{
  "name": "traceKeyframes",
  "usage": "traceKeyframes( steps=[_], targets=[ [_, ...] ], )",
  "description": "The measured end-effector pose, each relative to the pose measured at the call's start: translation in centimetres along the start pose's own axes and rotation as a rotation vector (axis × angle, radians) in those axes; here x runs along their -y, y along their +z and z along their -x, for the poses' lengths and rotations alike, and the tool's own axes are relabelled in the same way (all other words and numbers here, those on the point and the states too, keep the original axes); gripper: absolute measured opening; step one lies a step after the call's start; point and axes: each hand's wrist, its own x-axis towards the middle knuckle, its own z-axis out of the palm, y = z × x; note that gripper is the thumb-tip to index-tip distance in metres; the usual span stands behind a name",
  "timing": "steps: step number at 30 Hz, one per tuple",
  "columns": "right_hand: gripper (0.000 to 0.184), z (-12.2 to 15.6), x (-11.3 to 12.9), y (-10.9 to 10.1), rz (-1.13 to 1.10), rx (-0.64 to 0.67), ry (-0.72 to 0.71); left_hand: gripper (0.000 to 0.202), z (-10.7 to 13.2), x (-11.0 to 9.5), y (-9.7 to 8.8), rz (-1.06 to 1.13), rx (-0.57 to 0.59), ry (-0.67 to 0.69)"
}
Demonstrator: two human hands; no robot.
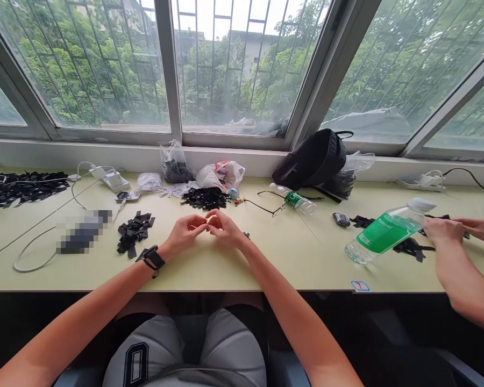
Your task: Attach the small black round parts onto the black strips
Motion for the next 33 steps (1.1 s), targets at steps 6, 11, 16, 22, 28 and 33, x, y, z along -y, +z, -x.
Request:
traceKeyframes(
  steps=[6, 11, 16, 22, 28, 33],
  targets=[
    [0.038, 0.1, 0.6, -0.2, 0.015, -0.039, 0.039, 0.039, -0.3, -0.2, -0.6, 0.086, -0.013, -0.008],
    [0.036, 0.1, 0.6, -0.4, 0.009, -0.023, 0.089, 0.034, -0.5, 0.3, -0.8, -0.004, -0.063, -0.025],
    [0.023, 0.1, 0.3, -0.4, 0.214, -0.09, 0.059, 0.022, -0.3, 0.9, -0.7, -0.239, -0.094, -0.021],
    [0.006, 0.2, 0.0, -0.4, 0.495, -0.19, -0.109, 0.012, 0.0, 0.7, -0.7, -0.403, -0.081, -0.011],
    [0.017, 0.4, 0.0, 0.2, 0.544, -0.038, -0.197, 0.015, -0.1, 0.8, -0.8, -0.38, -0.058, -0.028],
    [0.015, 0.3, -0.2, 0.1, 0.574, -0.088, -0.199, 0.021, 0.0, 1.2, -0.8, -0.332, -0.054, -0.026]
  ],
)
